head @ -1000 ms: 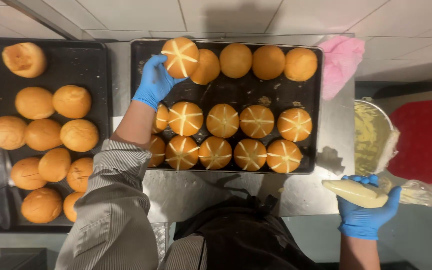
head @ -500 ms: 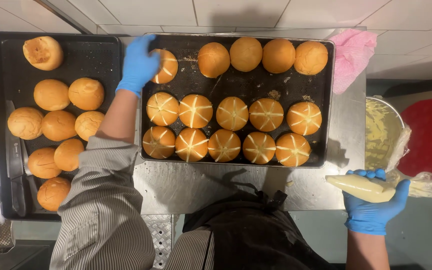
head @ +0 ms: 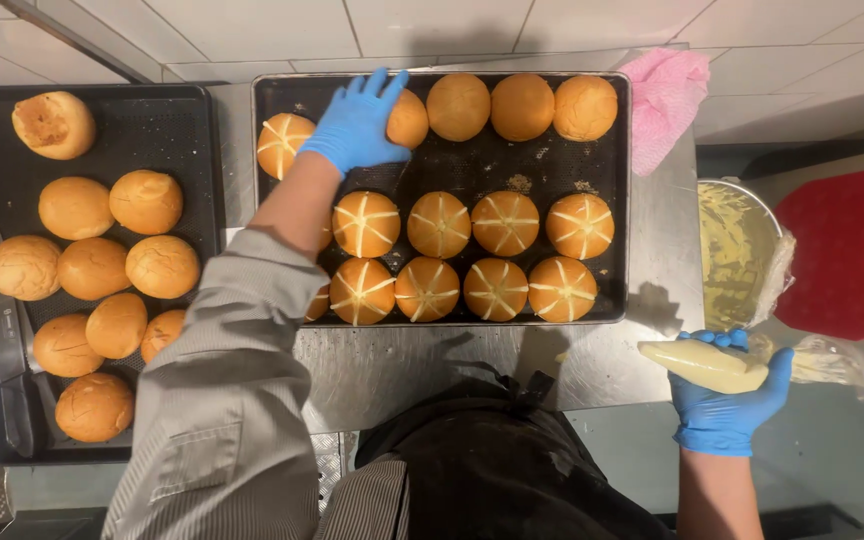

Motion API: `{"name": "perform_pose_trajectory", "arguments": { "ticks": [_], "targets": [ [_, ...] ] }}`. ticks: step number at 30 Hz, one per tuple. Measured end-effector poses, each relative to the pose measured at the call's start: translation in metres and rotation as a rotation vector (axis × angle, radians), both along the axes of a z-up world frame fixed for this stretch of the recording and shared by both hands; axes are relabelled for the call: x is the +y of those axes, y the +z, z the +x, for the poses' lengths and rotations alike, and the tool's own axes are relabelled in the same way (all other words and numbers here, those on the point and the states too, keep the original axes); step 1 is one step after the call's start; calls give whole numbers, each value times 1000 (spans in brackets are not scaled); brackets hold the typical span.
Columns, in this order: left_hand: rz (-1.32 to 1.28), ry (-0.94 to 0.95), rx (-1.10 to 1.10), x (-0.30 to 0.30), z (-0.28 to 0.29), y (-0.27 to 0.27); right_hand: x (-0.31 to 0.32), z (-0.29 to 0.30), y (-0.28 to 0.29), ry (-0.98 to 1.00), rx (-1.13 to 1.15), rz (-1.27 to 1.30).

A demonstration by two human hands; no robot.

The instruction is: Filling baked buns with a cream filling using a piping bag.

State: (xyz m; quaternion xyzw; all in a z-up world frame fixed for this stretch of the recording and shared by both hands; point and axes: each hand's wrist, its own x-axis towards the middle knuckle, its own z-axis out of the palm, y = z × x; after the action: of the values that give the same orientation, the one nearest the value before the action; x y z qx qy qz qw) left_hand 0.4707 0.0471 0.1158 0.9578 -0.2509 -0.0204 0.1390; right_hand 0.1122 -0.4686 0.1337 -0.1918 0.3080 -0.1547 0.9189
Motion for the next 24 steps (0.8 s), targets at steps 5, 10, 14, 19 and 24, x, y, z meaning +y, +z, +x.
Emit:
{"name": "perform_pose_trajectory", "arguments": {
  "ticks": [5, 10, 14, 19, 24],
  "targets": [
    [1, 96, 212, -13, -16, 3, 10, 3, 13, 8, 16, 28],
    [-318, 47, 59, 16, -90, 42, 19, -2, 9, -13, -11, 88],
    [-482, -24, 83, 27, -209, 84, 45, -8, -1, 53, 7, 102],
    [-487, 5, 253, 23, -342, 82, 106, -11, 6, 177, -30, 115],
    [-425, 6, 256, 15, -399, 1, 153, -19, 12, 305, -16, 45]
  ]
}}
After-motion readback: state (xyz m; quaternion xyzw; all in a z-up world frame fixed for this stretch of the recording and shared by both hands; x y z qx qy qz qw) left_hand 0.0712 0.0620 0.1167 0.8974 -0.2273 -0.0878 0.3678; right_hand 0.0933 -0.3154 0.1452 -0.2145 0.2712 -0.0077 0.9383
